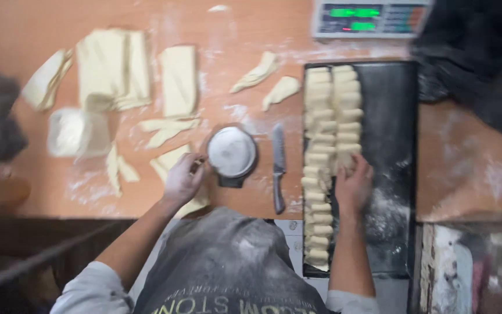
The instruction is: Weighing and shaping dough pieces to prepare pastries for baking.
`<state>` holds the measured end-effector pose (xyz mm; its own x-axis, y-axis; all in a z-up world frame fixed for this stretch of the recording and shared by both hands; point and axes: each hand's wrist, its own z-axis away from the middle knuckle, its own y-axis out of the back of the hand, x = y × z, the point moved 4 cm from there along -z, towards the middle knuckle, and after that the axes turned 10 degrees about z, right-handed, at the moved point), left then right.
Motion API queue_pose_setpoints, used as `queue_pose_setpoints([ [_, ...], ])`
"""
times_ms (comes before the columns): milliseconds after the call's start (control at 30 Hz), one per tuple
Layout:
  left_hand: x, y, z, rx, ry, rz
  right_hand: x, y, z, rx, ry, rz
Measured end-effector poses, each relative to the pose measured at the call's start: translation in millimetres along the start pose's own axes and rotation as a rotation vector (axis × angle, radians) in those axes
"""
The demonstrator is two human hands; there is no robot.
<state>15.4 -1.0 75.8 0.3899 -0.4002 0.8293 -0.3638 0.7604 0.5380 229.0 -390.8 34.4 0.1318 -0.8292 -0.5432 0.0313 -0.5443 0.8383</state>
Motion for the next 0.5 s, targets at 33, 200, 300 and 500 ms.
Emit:
queue_pose_setpoints([
  [33,-13,18,17,0.033,0.026,0.005,-13,-13,12,-0.026,0.033,-0.002],
  [200,-84,67,91,0.161,0.266,-0.046,-93,-99,97,-0.405,-0.128,-0.172],
  [300,-97,81,108,0.113,0.188,0.032,-163,-133,138,-0.419,0.004,0.145],
  [500,-133,123,112,-0.136,0.227,-0.093,-202,-146,158,-0.337,-0.148,0.244],
])
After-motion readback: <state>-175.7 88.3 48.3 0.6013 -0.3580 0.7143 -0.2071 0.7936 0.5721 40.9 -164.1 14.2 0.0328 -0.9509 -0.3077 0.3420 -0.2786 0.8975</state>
